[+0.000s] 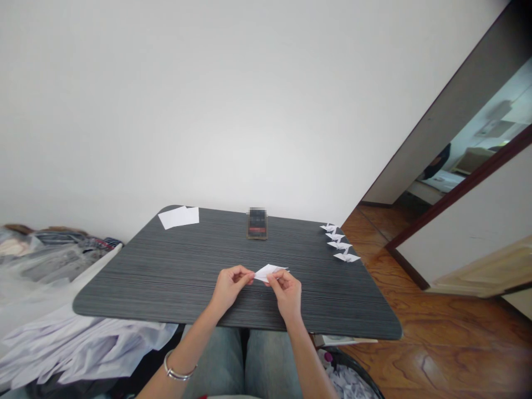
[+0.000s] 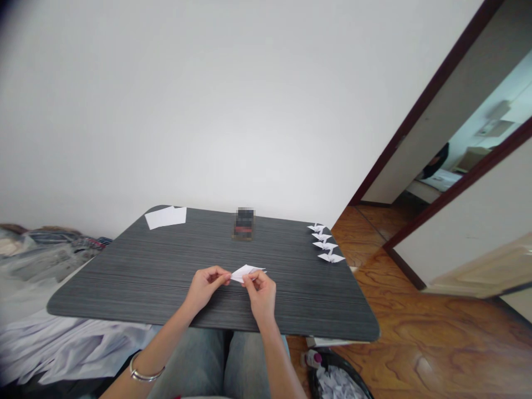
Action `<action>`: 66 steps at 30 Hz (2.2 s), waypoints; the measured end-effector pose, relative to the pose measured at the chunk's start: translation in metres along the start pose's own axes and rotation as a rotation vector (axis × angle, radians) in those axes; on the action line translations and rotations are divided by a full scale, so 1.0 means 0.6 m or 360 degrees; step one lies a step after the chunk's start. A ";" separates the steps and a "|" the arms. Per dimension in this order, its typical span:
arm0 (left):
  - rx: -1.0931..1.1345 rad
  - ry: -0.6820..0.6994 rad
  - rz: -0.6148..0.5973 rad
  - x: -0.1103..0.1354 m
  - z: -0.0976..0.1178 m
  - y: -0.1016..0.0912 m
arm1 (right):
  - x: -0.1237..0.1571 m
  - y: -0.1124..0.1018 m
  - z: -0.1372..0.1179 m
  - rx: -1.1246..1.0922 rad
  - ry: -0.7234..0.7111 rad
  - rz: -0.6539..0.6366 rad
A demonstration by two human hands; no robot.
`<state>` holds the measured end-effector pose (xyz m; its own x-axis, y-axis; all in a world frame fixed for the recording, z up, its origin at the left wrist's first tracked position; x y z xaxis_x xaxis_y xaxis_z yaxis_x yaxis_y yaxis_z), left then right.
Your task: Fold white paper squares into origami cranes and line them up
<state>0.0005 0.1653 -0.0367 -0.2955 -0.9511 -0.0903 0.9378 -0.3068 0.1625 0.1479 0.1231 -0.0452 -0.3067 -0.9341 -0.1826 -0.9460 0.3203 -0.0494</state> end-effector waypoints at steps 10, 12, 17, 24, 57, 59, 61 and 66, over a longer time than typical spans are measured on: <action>0.0221 -0.0142 -0.0050 -0.002 0.000 0.005 | -0.001 0.000 0.003 0.0019 0.0090 0.0048; 0.0264 -0.0199 -0.0046 -0.002 0.000 0.004 | -0.002 0.001 0.004 0.0031 0.0104 0.0044; 0.0377 -0.0302 -0.0042 -0.002 -0.004 0.004 | -0.002 0.002 0.002 0.0034 0.0097 0.0028; 0.0267 -0.0366 -0.0165 -0.003 -0.013 0.009 | -0.002 0.003 0.001 0.0060 0.0078 0.0013; 0.0471 -0.0456 -0.0140 0.002 -0.015 0.009 | -0.006 -0.001 0.016 0.0089 0.0164 0.0030; 0.0441 -0.0458 -0.0130 0.002 -0.012 0.010 | -0.006 0.000 0.017 0.0091 0.0164 0.0018; 0.0384 -0.0446 -0.0159 0.002 -0.010 0.012 | -0.006 0.000 0.017 0.0094 0.0159 -0.0002; 0.0368 -0.0426 -0.0206 0.002 -0.006 0.012 | -0.005 0.002 0.014 0.0087 0.0147 -0.0025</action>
<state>0.0077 0.1621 -0.0395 -0.4748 -0.8704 0.1303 0.8327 -0.3964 0.3866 0.1482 0.1275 -0.0531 -0.3025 -0.9488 -0.0904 -0.9444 0.3112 -0.1058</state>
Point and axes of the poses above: each hand's wrist, its own x-axis away from the middle knuckle, its own y-axis out of the palm, z = x × y, the point moved 2 cm from there along -x, towards the middle knuckle, and after that the axes turned 13 degrees about x, right-handed, at the moved point
